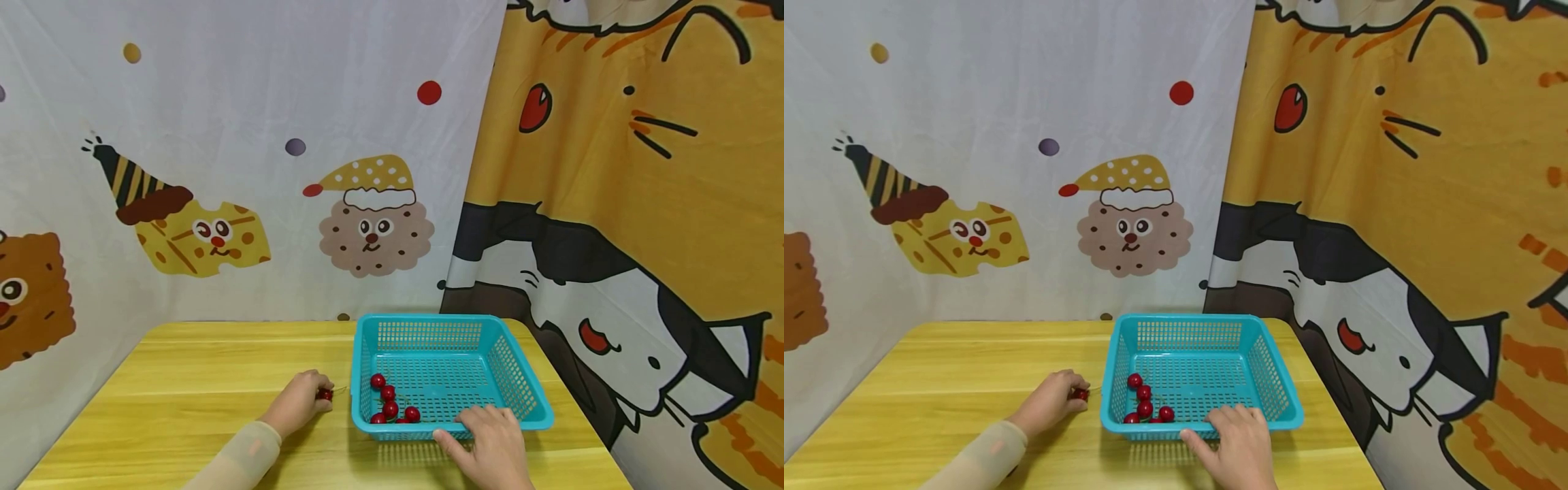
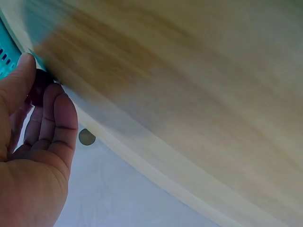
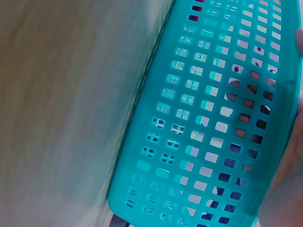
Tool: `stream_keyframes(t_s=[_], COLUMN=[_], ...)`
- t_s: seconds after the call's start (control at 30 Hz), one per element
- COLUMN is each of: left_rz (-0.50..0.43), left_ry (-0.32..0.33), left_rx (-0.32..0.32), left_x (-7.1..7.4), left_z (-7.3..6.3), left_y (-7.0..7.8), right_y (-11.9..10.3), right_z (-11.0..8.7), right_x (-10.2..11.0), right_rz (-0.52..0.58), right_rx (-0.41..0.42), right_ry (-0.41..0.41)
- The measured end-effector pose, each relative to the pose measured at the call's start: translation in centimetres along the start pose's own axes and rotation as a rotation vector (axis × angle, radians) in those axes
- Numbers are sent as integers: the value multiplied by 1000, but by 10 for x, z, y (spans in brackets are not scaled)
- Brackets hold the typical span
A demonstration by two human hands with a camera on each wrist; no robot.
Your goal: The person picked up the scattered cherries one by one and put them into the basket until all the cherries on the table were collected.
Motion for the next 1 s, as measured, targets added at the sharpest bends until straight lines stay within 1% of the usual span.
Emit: stream_keyframes(t_s=[0.2, 0.43, 0.53, 0.6, 0.67, 0.77, 0.83, 1.0], left_rz=[-15, -31, -61, -85, -119, -156, -188, -219], left_ry=[10, 17, 22, 35, 55, 104, 145, 266], left_rx=[10, 0, 6, 24, 50, 86, 107, 147], left_x=[-1, 1, 5, 7, 10, 15, 20, 36], left_z=[-1, -5, -7, -9, -10, -12, -13, -16], left_y=[-1, -1, 0, 1, 1, 4, 6, 12], right_y=[1, 1, 1, 1, 0, 1, 1, 1], right_z=[0, 0, 0, 0, 1, 0, 0, 0], right_x=[-1, -1, -1, 0, 0, 0, 0, 0], right_rz=[3, -3, -3, -2, 0, -2, -2, -7], right_rx=[1, -2, 2, 5, 6, 6, 7, 14], right_ry=[2, -7, -6, -3, -1, -1, -2, 3])
Point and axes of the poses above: each hand's wrist, its own z-axis towards the middle knuckle, its own x-axis out of the back of the hand, y = z × x, the point moved 5 cm from there along z, towards the middle knuckle, and after that the axes turned 1 degree about -z, right-handed, at the moved point
